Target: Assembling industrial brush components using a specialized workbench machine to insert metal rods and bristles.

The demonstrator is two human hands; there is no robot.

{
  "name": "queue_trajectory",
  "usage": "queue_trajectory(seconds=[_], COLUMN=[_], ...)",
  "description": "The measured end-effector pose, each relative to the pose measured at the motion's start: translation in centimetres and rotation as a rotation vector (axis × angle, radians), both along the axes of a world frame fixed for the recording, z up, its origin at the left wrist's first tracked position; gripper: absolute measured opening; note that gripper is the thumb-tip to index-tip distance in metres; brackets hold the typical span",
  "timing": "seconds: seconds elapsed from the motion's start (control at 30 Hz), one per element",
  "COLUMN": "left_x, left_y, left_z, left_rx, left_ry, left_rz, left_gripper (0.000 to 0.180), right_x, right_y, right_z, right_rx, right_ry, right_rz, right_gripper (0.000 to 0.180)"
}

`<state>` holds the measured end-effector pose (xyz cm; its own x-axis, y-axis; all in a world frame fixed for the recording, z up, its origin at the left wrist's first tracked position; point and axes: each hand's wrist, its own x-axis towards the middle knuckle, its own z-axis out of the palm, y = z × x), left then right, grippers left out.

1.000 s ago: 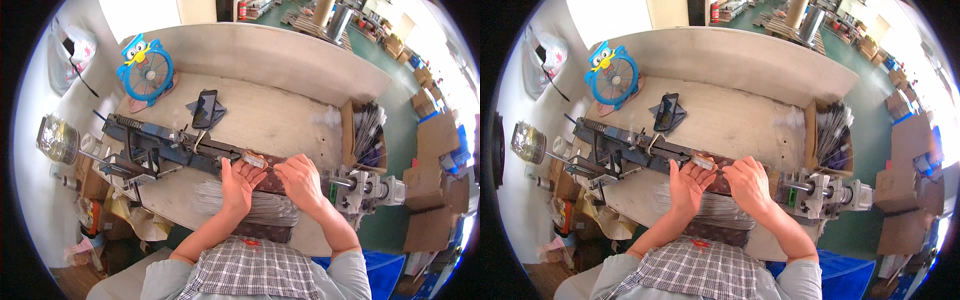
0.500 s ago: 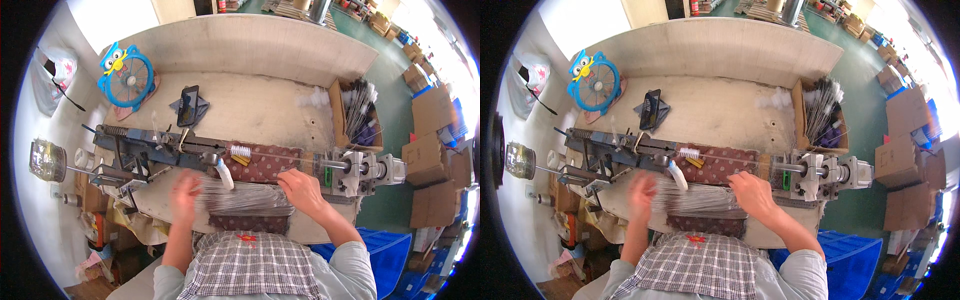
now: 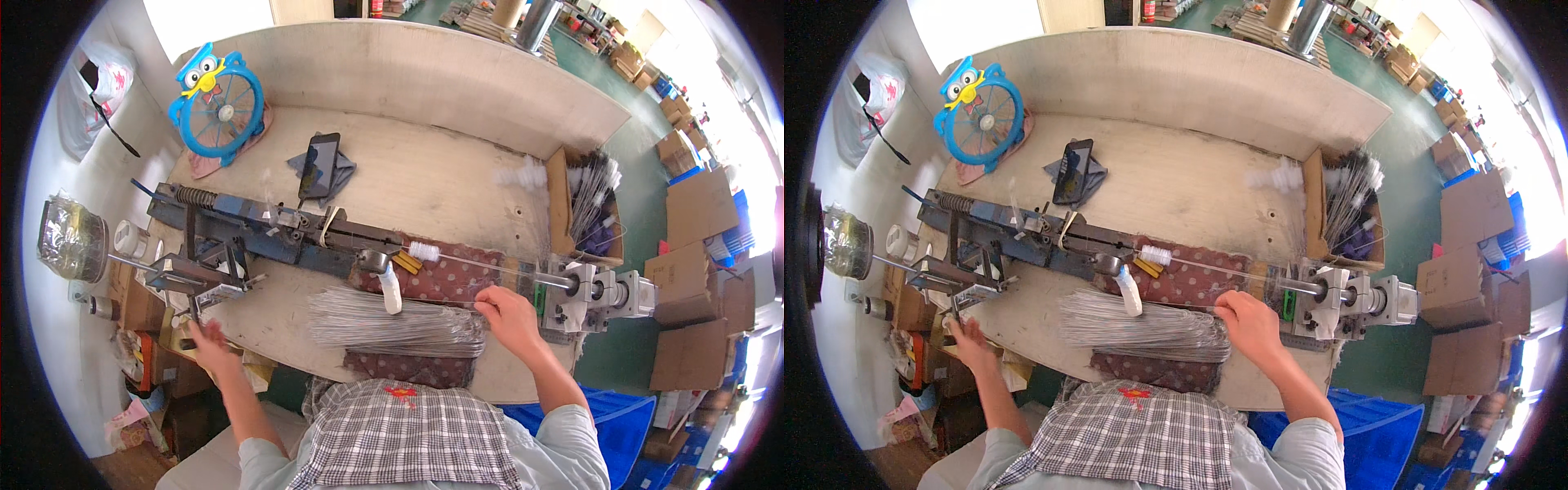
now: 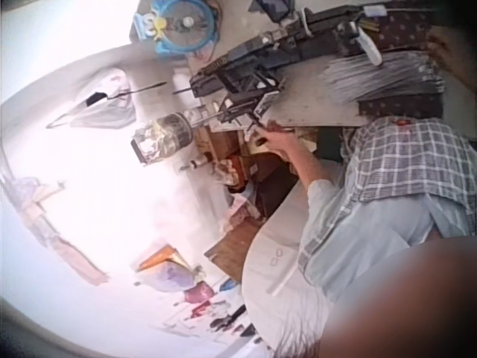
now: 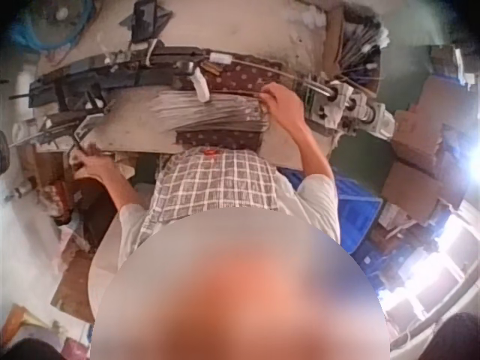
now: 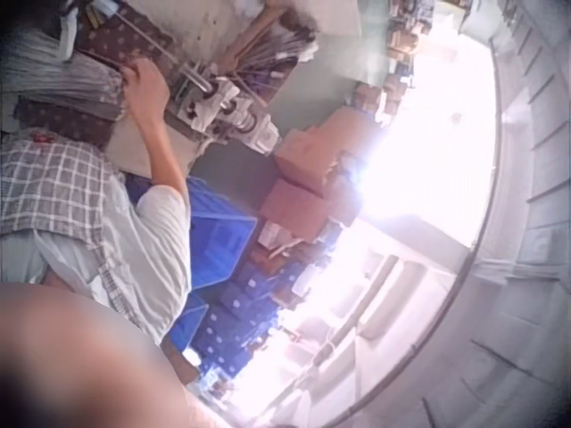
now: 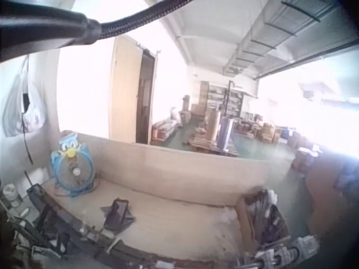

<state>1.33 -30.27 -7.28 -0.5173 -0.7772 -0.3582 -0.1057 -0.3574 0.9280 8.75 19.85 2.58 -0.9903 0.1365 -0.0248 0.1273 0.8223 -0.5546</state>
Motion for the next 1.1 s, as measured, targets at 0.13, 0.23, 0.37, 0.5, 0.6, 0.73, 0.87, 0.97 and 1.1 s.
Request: queue_trajectory(seconds=[0.13, 0.23, 0.37, 0.5, 0.6, 0.73, 0.87, 0.97, 1.1], left_x=[0.9, 1.1, 0.5, 0.9, 0.0, -0.4, 1.4, 0.6, -1.6], left_y=[7.0, 17.7, 26.6, 32.2, 28.8, 23.8, 26.2, 32.0, 40.7], left_z=[-2.8, 1.5, 4.2, 9.8, 16.1, 13.7, 11.6, 12.4, 10.4], left_rx=[0.378, 0.481, 0.214, 0.826, 1.369, 1.099, 0.574, 0.009, -0.928], left_ry=[0.168, 0.178, 0.204, 0.114, 0.011, 0.273, 0.118, 0.484, 0.793], left_rz=[-0.201, -0.664, -1.185, -1.046, -1.08, -1.142, -1.306, -1.664, -1.571], left_gripper=[0.032, 0.031, 0.036, 0.019, 0.035, 0.041, 0.026, 0.016, 0.02], right_x=[0.8, 0.9, 1.5, 1.2, 1.7, 2.0, 1.4, -0.7, -3.0], right_y=[0.8, 1.5, 1.9, 1.2, 1.2, 3.5, 7.4, 7.4, 6.5], right_z=[0.7, 0.9, 1.3, 1.0, 2.8, 7.0, 10.2, 10.1, 7.3], right_rx=[-0.006, 0.086, 0.197, 0.316, 0.356, 0.482, 0.303, 0.088, -0.153], right_ry=[0.009, 0.014, 0.033, -0.024, 0.011, 0.057, 0.386, 0.34, 0.296], right_rz=[0.052, 0.135, 0.203, 0.165, 0.202, 0.17, -0.138, -0.211, -0.144], right_gripper=[0.01, 0.012, 0.02, 0.018, 0.017, 0.019, 0.017, 0.016, 0.019])
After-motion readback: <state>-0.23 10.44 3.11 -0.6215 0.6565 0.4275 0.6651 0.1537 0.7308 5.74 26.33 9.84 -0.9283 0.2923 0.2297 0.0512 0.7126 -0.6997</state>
